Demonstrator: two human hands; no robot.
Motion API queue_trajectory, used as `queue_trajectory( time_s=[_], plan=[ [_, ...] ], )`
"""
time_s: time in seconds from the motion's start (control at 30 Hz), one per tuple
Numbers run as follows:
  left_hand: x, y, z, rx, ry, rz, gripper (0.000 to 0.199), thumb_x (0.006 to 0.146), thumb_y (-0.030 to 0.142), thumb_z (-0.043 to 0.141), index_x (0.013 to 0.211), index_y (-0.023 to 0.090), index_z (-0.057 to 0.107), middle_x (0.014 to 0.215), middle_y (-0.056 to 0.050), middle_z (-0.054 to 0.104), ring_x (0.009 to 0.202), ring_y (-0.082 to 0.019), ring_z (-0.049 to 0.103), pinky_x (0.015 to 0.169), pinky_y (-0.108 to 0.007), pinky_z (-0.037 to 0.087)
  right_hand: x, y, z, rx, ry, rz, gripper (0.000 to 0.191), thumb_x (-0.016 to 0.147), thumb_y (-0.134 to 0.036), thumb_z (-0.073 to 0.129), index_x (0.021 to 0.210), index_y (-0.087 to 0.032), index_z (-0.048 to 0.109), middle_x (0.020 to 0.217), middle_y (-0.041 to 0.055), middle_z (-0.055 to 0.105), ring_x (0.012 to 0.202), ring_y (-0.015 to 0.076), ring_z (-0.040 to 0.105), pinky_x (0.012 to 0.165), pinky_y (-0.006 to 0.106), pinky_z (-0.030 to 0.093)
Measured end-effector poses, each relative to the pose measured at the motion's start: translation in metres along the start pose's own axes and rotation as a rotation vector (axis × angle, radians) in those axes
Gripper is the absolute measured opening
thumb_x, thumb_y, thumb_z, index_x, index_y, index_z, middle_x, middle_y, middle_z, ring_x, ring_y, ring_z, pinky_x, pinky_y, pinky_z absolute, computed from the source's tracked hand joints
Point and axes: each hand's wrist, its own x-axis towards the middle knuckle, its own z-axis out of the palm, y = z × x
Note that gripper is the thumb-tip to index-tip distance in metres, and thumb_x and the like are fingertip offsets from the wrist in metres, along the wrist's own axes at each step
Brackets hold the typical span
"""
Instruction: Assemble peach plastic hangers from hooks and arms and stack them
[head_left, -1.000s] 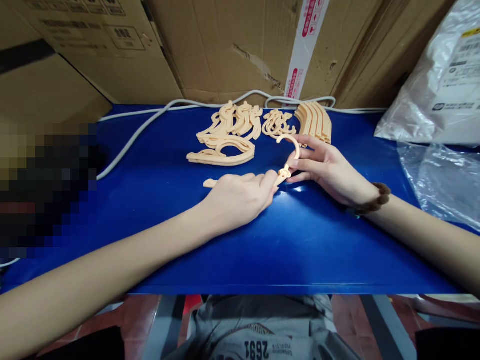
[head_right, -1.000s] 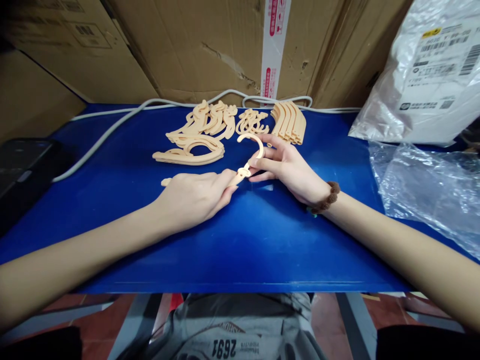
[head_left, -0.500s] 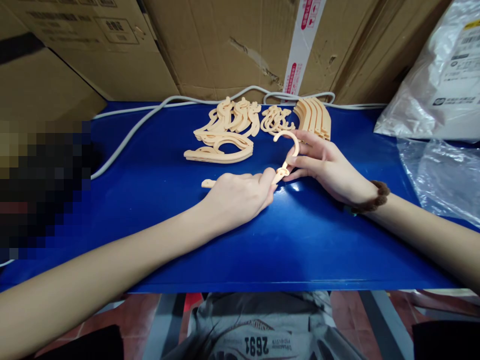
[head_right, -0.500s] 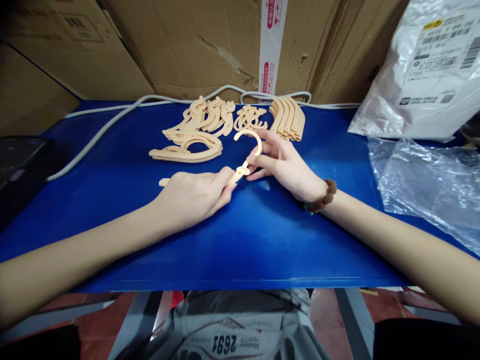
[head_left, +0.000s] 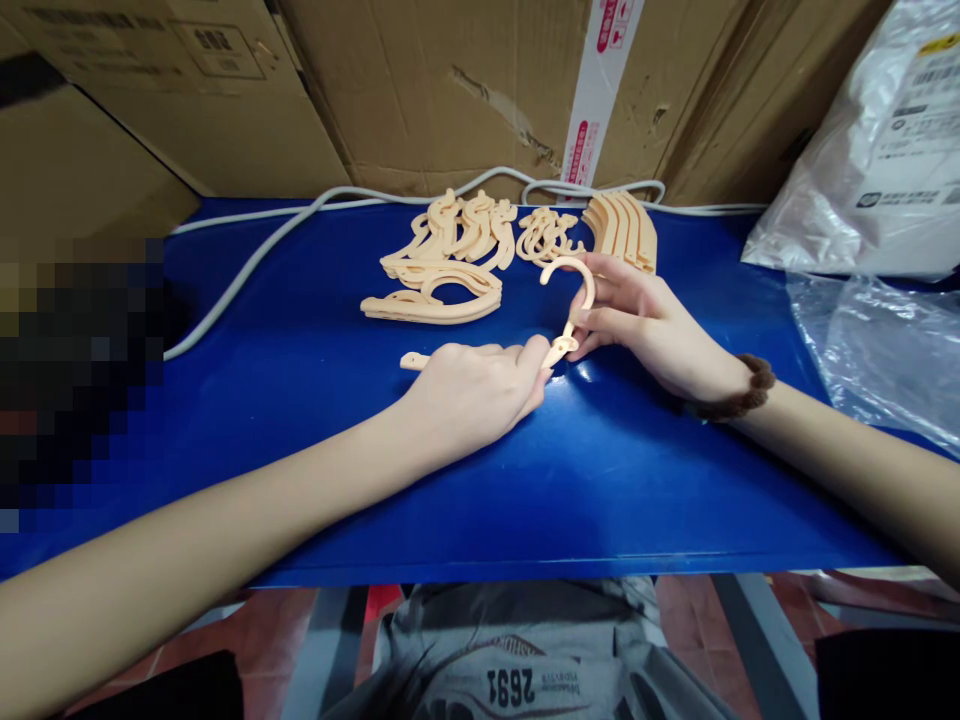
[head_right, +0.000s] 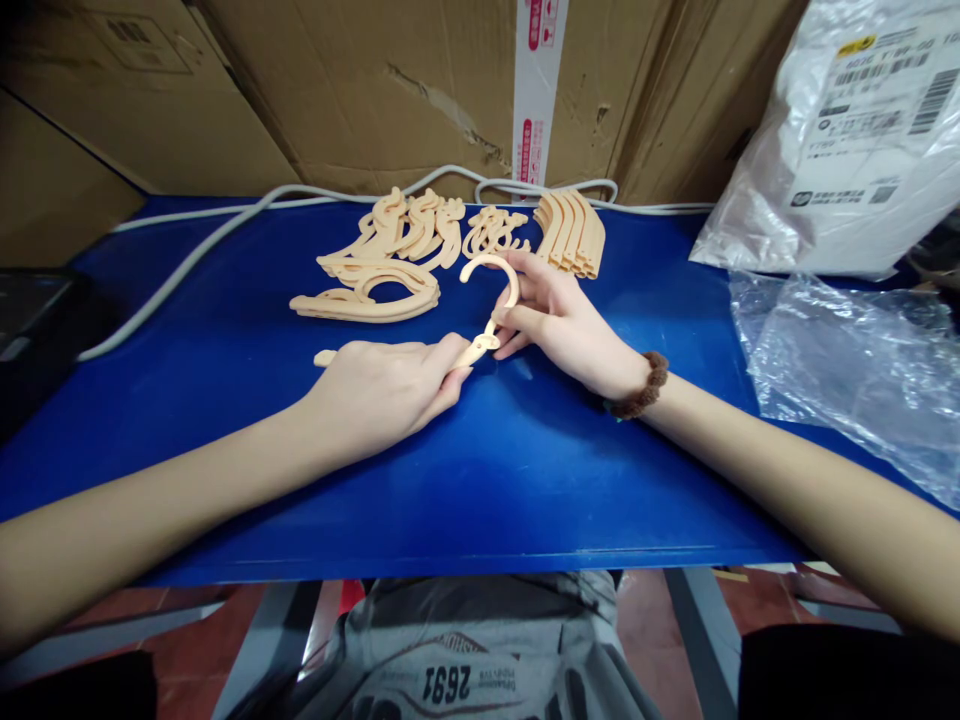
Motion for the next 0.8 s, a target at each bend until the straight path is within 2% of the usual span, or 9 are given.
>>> queue_trajectory(
  time_s=[0.23, 0.4, 0.57, 0.7, 0.8],
  plan=[
    [0.000, 0.000, 0.002, -0.038, 0.004, -0.002, 0.029, 0.099, 0.026, 0.035, 0.101, 0.014, 0.062, 0.071, -0.008, 0.071, 0.057, -0.022, 0.068, 0.044, -0.026, 0.024, -0.001, 0.000, 0.002, -0.053, -0.012, -0.019, 0.045, 0.079, -0.022, 0.068, 0.121, -0.024, 0.053, 0.078, -0.0037, 0.058, 0.067, 0.0136, 0.061, 0.061, 0.029, 0.056],
    [0.001, 0.000, 0.001, 0.011, -0.054, -0.007, 0.030, 0.099, 0.026, 0.034, 0.103, 0.014, 0.061, 0.071, -0.008, 0.072, 0.057, -0.022, 0.068, 0.043, -0.026, 0.022, -0.004, -0.001, 0.005, -0.084, -0.008, -0.032, 0.043, 0.080, -0.023, 0.068, 0.120, -0.025, 0.052, 0.082, -0.0025, 0.058, 0.068, 0.0146, 0.062, 0.061, 0.032, 0.057],
    [0.001, 0.000, -0.005, -0.065, -0.114, -0.023, 0.030, 0.101, 0.029, 0.033, 0.107, 0.015, 0.058, 0.075, -0.008, 0.073, 0.060, -0.023, 0.069, 0.044, -0.026, 0.026, -0.006, 0.000, 0.005, -0.086, -0.011, -0.041, 0.045, 0.079, -0.022, 0.069, 0.120, -0.025, 0.050, 0.083, -0.0018, 0.059, 0.069, 0.0157, 0.063, 0.063, 0.033, 0.057],
    [-0.001, -0.006, -0.012, -0.270, -0.219, -0.086, 0.031, 0.101, 0.031, 0.035, 0.125, 0.018, 0.050, 0.078, -0.004, 0.073, 0.062, -0.023, 0.069, 0.048, -0.026, 0.033, -0.007, -0.002, 0.006, -0.082, -0.017, -0.049, 0.050, 0.080, -0.028, 0.072, 0.122, -0.024, 0.046, 0.085, -0.0017, 0.059, 0.072, 0.0159, 0.063, 0.068, 0.034, 0.058],
    [-0.002, -0.012, -0.013, -0.635, -0.248, -0.116, 0.029, 0.101, 0.030, 0.037, 0.128, 0.021, 0.046, 0.076, 0.000, 0.069, 0.065, -0.018, 0.066, 0.057, -0.025, 0.042, -0.009, -0.006, 0.008, -0.152, -0.015, -0.086, 0.051, 0.081, -0.035, 0.074, 0.122, -0.024, 0.046, 0.087, -0.0005, 0.061, 0.073, 0.0160, 0.063, 0.067, 0.033, 0.056]
  ],
)
